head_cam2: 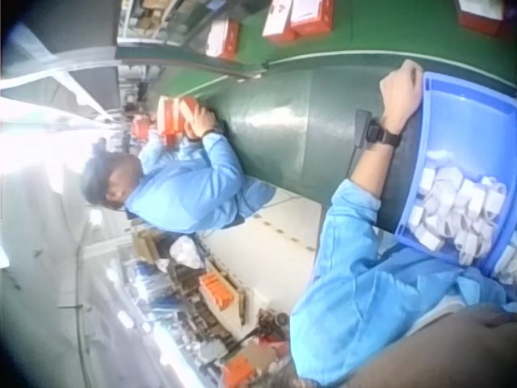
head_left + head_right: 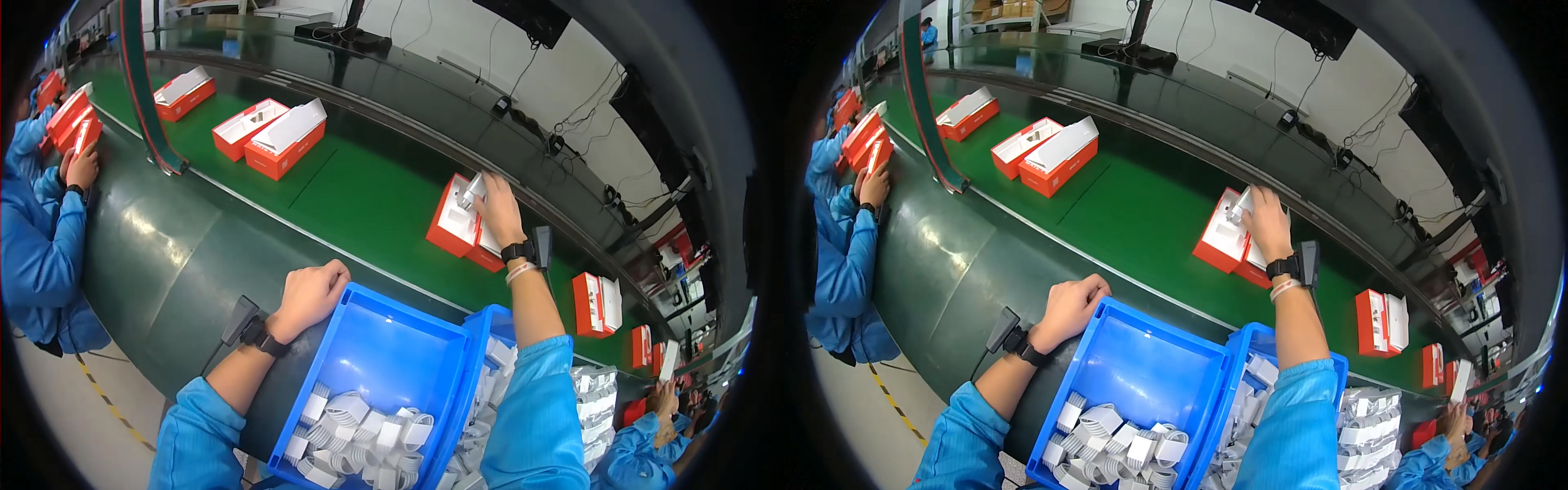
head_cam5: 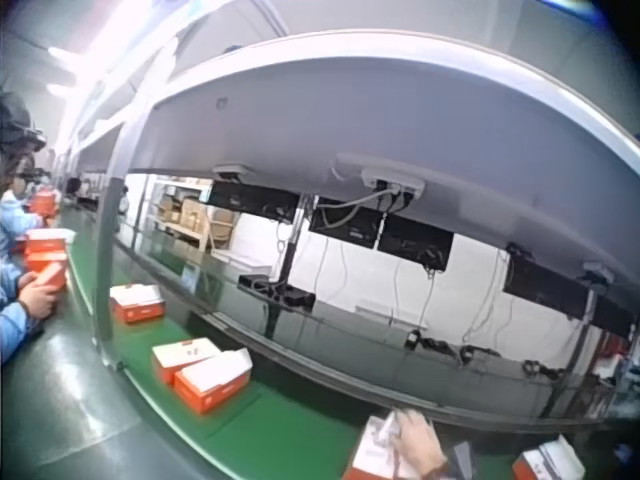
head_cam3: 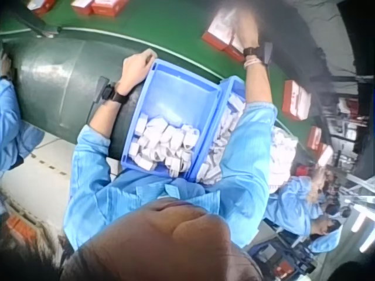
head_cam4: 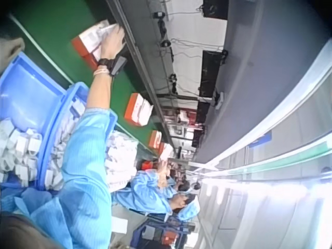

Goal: The person picks up a power adapter from a blue bin and places it into a red box on a conveyor belt, then picks up a bundled cable from another blue bin and places it into the same box, repeating this process for several boxes.

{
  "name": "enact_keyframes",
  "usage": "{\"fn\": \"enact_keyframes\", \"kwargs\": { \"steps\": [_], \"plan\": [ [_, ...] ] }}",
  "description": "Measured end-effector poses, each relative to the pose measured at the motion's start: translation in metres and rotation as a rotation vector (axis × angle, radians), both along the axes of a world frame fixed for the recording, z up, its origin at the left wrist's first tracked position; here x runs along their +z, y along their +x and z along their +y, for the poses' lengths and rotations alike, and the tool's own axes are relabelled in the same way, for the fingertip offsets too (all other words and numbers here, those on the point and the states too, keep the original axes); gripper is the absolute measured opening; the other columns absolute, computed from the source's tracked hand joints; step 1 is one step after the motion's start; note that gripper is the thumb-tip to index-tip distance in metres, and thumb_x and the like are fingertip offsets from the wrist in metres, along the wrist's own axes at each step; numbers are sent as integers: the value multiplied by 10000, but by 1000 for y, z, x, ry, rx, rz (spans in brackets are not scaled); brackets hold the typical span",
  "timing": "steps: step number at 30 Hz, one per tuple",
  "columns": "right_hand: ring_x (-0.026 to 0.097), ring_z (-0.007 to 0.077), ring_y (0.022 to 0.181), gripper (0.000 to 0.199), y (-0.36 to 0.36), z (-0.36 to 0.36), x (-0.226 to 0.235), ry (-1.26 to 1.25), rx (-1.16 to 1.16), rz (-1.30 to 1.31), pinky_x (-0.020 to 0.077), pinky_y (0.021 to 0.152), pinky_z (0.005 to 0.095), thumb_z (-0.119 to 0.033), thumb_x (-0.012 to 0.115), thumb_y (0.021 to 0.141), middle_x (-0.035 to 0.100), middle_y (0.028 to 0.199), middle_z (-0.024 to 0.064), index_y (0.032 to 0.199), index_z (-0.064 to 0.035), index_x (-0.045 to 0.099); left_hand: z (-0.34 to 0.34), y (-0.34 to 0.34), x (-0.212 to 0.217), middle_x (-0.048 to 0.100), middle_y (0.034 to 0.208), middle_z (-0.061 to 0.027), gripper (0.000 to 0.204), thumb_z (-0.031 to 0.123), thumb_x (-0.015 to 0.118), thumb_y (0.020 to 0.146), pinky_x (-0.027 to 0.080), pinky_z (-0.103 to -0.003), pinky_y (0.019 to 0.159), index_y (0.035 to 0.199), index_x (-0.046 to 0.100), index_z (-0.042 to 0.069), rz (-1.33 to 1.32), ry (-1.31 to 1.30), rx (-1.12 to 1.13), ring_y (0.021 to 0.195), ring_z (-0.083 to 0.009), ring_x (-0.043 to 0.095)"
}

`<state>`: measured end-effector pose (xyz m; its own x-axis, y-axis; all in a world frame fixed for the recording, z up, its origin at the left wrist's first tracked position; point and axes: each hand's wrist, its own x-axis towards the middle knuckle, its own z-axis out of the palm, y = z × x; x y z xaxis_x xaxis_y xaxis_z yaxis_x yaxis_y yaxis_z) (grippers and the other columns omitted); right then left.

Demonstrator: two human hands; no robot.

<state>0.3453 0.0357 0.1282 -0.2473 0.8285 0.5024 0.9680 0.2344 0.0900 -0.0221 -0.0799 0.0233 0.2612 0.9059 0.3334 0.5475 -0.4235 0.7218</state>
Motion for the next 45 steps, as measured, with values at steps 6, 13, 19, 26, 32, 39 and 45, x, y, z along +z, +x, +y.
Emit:
{"fn": "enact_keyframes", "kwargs": {
  "steps": [6, 13, 19, 26, 32, 39, 45],
  "plan": [
    [528, 320, 1181, 463, 15, 16, -9, -64, 21, -63, 484, 969, 398, -105, 627, 796, 559, 1260, 150, 1241, -7, 545, 1, 7, -2, 631, 616, -61, 155, 238, 584, 893, 476, -362, 543, 832, 656, 115, 25, -6, 43, 564, -247, 632],
    [580, 388, 1081, 337, 43, 30, -30, -19, 81, 34, 474, 946, 432, -102, 614, 823, 615, 1180, 210, 1139, 15, 625, 5, 14, 3, 636, 624, -73, 136, 208, 570, 881, 472, -402, 541, 837, 650, 108, 23, 4, 25, 574, -294, 626],
    [617, 415, 903, 167, 30, 22, -39, -243, -30, 140, 491, 819, 467, -114, 590, 845, 658, 914, 232, 872, 26, 677, 0, 3, -1, 637, 628, -81, 138, 210, 569, 882, 473, -398, 544, 835, 649, 107, 10, 4, 28, 584, -297, 631],
    [647, 400, 950, 207, 44, 10, -41, -327, -168, 150, 493, 901, 469, -117, 556, 801, 666, 948, 248, 887, -22, 719, -2, 0, -11, 631, 654, -96, 170, 248, 565, 897, 479, -397, 582, 849, 647, 106, -3, 5, -10, 625, -300, 636],
    [669, 280, 875, 235, -107, -92, 62, -477, 282, 259, 532, 793, 352, -130, 579, 887, 683, 975, 169, 1066, -19, 683, 12, -13, -13, 633, 675, -101, 188, 263, 569, 895, 468, -399, 580, 869, 644, 93, 12, -4, 29, 644, -314, 632],
    [639, 325, 857, 179, -146, -272, 39, -1155, 635, -171, 535, 718, 404, -83, 597, 792, 600, 901, 157, 949, 2, 597, 2, 6, -21, 662, 713, -107, 182, 246, 561, 896, 481, -356, 614, 903, 652, 89, 6, -70, 18, 677, -296, 653],
    [604, 299, 901, 246, -119, -323, -8, -857, 421, -176, 515, 697, 400, -111, 590, 764, 549, 962, 163, 967, 26, 566, 0, 22, -32, 668, 859, -166, 207, 272, 526, 932, 502, -434, 700, 984, 651, 115, 54, 2, -6, 832, -369, 648]
  ]
}}
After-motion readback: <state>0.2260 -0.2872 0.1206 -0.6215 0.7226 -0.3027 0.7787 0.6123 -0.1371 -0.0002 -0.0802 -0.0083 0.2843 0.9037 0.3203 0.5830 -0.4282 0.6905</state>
